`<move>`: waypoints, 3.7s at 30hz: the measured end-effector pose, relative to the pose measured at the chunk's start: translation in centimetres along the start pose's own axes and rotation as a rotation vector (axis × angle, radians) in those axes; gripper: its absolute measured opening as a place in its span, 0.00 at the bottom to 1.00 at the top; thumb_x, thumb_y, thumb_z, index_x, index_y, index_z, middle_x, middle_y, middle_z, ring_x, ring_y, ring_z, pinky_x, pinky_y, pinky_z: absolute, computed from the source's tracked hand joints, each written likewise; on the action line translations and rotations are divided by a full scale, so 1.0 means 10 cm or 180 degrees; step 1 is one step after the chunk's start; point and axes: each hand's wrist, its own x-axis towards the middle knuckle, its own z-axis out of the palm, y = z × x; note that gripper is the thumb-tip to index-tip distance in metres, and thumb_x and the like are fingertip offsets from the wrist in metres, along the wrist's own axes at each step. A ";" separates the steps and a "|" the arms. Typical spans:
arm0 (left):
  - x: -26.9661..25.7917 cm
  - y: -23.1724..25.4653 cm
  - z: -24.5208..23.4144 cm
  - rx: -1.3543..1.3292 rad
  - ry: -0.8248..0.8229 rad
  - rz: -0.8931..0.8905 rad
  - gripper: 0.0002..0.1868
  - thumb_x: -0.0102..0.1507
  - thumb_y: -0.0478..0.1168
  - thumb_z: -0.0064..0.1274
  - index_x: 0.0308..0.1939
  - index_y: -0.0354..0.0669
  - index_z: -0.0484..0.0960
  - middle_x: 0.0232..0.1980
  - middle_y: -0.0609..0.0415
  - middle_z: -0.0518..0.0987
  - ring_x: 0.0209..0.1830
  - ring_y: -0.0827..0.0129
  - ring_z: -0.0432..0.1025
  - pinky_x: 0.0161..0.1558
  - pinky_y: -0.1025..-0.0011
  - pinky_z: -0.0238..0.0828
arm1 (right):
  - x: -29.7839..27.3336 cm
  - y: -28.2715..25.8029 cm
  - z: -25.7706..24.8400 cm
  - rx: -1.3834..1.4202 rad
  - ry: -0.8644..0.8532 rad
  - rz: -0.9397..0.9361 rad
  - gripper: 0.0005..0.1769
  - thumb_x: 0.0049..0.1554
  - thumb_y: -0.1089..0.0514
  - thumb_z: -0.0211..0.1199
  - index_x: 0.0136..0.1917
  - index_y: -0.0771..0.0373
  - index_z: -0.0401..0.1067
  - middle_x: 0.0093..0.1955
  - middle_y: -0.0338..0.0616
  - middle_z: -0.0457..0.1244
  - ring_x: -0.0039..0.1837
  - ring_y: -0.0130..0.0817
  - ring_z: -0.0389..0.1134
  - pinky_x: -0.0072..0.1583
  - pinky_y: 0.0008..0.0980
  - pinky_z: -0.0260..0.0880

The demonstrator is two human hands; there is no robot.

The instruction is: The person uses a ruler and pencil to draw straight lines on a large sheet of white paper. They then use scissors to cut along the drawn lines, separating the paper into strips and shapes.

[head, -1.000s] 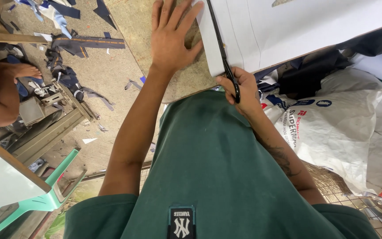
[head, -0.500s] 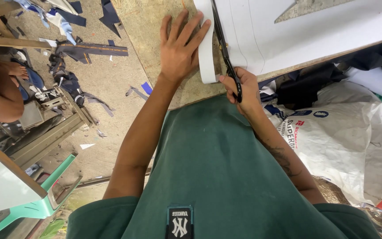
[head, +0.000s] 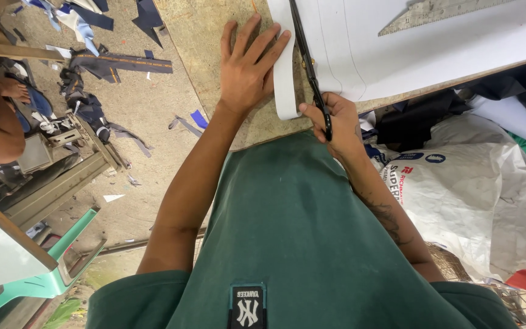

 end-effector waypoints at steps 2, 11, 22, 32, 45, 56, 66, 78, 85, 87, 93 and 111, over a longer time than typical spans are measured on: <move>0.01 0.01 -0.01 -0.0018 0.0003 -0.0017 0.16 0.76 0.43 0.49 0.64 0.48 0.88 0.63 0.53 0.85 0.69 0.48 0.72 0.68 0.39 0.63 | -0.01 -0.07 0.03 0.0106 0.0022 0.0019 0.13 0.59 0.56 0.75 0.44 0.64 0.73 0.30 0.35 0.60 0.23 0.20 0.49 0.26 0.22 0.45; 0.05 0.02 -0.05 -0.0066 -0.0056 -0.0060 0.17 0.76 0.42 0.46 0.63 0.46 0.87 0.62 0.52 0.85 0.67 0.48 0.74 0.66 0.39 0.65 | 0.08 -0.25 0.08 -0.0182 0.0003 0.0106 0.15 0.60 0.52 0.74 0.43 0.62 0.72 0.25 0.31 0.52 0.22 0.21 0.47 0.27 0.23 0.45; 0.04 0.01 -0.05 -0.0195 -0.0036 -0.0148 0.16 0.76 0.43 0.50 0.63 0.46 0.87 0.60 0.51 0.85 0.67 0.48 0.74 0.69 0.40 0.62 | -0.04 -0.36 0.14 -0.0162 0.0024 0.0422 0.21 0.61 0.50 0.74 0.34 0.61 0.69 0.25 0.37 0.59 0.25 0.23 0.56 0.26 0.21 0.51; -0.05 -0.08 -0.06 -0.1103 0.0128 -0.0893 0.14 0.75 0.39 0.61 0.66 0.48 0.85 0.62 0.51 0.89 0.69 0.52 0.79 0.76 0.48 0.60 | -0.37 -0.90 0.04 0.1216 -0.1197 0.0852 0.39 0.64 0.53 0.63 0.78 0.84 0.59 0.78 0.77 0.60 0.55 0.38 0.68 0.60 0.33 0.71; 0.47 -0.55 0.10 -0.0272 -0.1134 -0.0695 0.41 0.70 0.46 0.67 0.83 0.47 0.63 0.86 0.51 0.61 0.87 0.55 0.57 0.82 0.44 0.53 | 0.03 -0.74 -0.56 0.0583 -0.0820 0.0617 0.11 0.68 0.58 0.63 0.55 0.70 0.73 0.38 0.45 0.65 0.34 0.34 0.65 0.38 0.28 0.64; 0.35 -0.68 0.17 -0.0394 -0.0069 0.0073 0.19 0.79 0.39 0.50 0.72 0.37 0.82 0.72 0.42 0.81 0.73 0.48 0.72 0.71 0.48 0.66 | 0.05 -0.34 -0.45 0.1054 -0.1329 0.0240 0.17 0.71 0.50 0.60 0.56 0.68 0.73 0.39 0.38 0.62 0.30 0.22 0.54 0.34 0.21 0.53; 0.50 -0.65 0.07 -0.0316 -0.0032 0.0230 0.17 0.75 0.34 0.52 0.66 0.37 0.85 0.69 0.45 0.81 0.64 0.49 0.77 0.64 0.46 0.70 | 0.28 -0.25 -0.09 0.0363 -0.0803 -0.0281 0.20 0.68 0.43 0.62 0.55 0.63 0.68 0.40 0.33 0.58 0.32 0.20 0.55 0.37 0.20 0.50; 0.50 -0.68 0.05 -0.0376 -0.0102 0.0231 0.18 0.75 0.33 0.49 0.67 0.38 0.84 0.70 0.50 0.81 0.63 0.51 0.76 0.64 0.47 0.71 | 0.33 -0.32 -0.03 0.0244 -0.0668 -0.0205 0.18 0.67 0.45 0.64 0.54 0.62 0.68 0.40 0.33 0.56 0.33 0.20 0.52 0.37 0.18 0.50; 0.51 -0.70 0.06 -0.0436 -0.0073 0.0230 0.17 0.74 0.33 0.50 0.65 0.37 0.85 0.67 0.49 0.84 0.59 0.51 0.77 0.63 0.46 0.71 | 0.37 -0.33 -0.04 0.0456 -0.0558 -0.0062 0.11 0.66 0.54 0.67 0.51 0.63 0.69 0.39 0.35 0.58 0.29 0.21 0.53 0.33 0.17 0.51; 0.55 -0.68 0.02 -0.0450 -0.0060 0.0248 0.16 0.75 0.34 0.49 0.64 0.36 0.86 0.65 0.49 0.84 0.58 0.52 0.76 0.63 0.46 0.70 | 0.41 -0.39 -0.04 0.0466 -0.0604 -0.0077 0.14 0.65 0.51 0.66 0.52 0.64 0.69 0.38 0.35 0.58 0.30 0.21 0.52 0.34 0.19 0.49; 0.56 -0.66 0.01 -0.0550 -0.0094 0.0246 0.16 0.76 0.34 0.48 0.64 0.36 0.85 0.66 0.49 0.84 0.57 0.52 0.76 0.63 0.47 0.69 | 0.59 -0.53 0.02 0.0275 -0.0651 -0.0222 0.16 0.66 0.47 0.65 0.52 0.62 0.70 0.36 0.32 0.58 0.31 0.20 0.53 0.34 0.18 0.48; 0.57 -0.67 0.00 -0.0676 -0.0127 0.0175 0.15 0.74 0.35 0.50 0.61 0.35 0.87 0.63 0.49 0.86 0.55 0.53 0.77 0.63 0.47 0.70 | 0.80 -0.73 0.16 0.0346 -0.0570 -0.0119 0.15 0.64 0.49 0.67 0.48 0.61 0.69 0.36 0.34 0.57 0.31 0.21 0.52 0.33 0.18 0.48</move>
